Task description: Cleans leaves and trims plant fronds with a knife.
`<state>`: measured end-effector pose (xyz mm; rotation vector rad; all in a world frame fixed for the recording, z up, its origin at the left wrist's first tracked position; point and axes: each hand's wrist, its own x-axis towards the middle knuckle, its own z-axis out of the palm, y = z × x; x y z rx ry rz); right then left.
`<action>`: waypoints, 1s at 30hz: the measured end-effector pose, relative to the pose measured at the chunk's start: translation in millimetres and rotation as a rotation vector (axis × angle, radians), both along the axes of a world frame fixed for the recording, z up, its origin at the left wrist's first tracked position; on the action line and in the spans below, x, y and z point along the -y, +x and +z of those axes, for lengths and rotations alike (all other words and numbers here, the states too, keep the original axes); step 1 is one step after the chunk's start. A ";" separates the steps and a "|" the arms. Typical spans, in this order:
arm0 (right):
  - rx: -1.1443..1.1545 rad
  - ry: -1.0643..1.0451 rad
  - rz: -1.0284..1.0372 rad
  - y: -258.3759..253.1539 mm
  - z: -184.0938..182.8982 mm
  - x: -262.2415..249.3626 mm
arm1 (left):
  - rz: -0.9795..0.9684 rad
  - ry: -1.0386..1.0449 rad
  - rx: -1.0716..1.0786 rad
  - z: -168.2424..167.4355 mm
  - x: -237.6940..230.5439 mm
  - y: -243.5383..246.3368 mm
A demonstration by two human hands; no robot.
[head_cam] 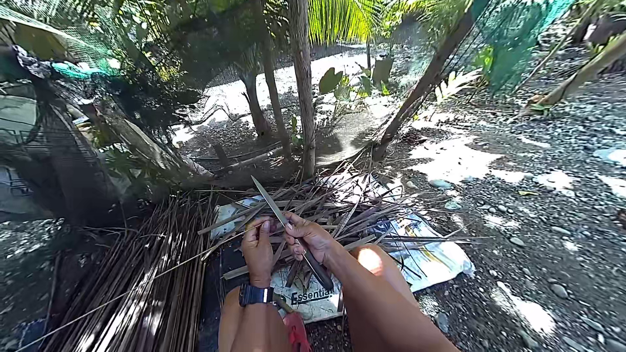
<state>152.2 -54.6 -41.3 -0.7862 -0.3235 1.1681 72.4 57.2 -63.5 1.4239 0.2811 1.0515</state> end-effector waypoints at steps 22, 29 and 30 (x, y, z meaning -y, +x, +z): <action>-0.047 0.042 0.039 4.9 -0.2 6.7 | -0.042 0.320 0.124 -10.1 -15.9 -5.9; -0.061 0.026 -0.078 21.1 -5.4 12.7 | -0.039 0.258 0.155 -4.7 -25.3 -14.2; -0.064 0.014 -0.111 23.2 -4.6 13.5 | -0.027 0.240 0.166 -2.7 -27.6 -16.1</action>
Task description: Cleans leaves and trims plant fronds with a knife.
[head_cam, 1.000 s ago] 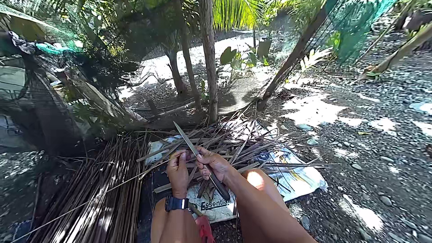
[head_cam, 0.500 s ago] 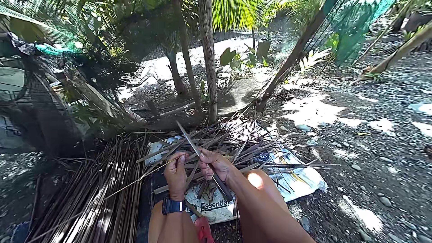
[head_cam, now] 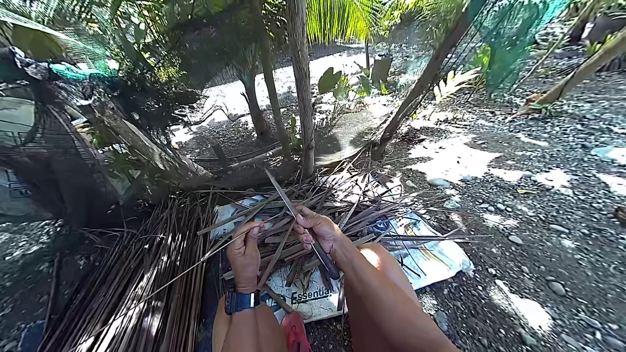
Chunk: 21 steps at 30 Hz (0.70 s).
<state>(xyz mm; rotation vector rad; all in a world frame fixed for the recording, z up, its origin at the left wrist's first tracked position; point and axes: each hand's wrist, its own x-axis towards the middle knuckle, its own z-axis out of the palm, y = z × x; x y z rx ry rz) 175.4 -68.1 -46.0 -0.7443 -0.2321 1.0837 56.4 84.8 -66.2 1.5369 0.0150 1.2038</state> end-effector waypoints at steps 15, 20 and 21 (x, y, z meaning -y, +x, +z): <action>-0.073 -0.148 -0.410 29.2 7.5 12.6 | 0.135 -0.237 0.059 14.9 -26.7 -32.5; -0.154 -0.230 -0.588 44.2 10.3 23.7 | 0.347 -0.486 0.048 31.9 -38.0 -43.8; -0.103 -0.226 -0.523 37.1 12.3 21.6 | 0.321 -0.433 -0.017 27.8 -32.4 -39.4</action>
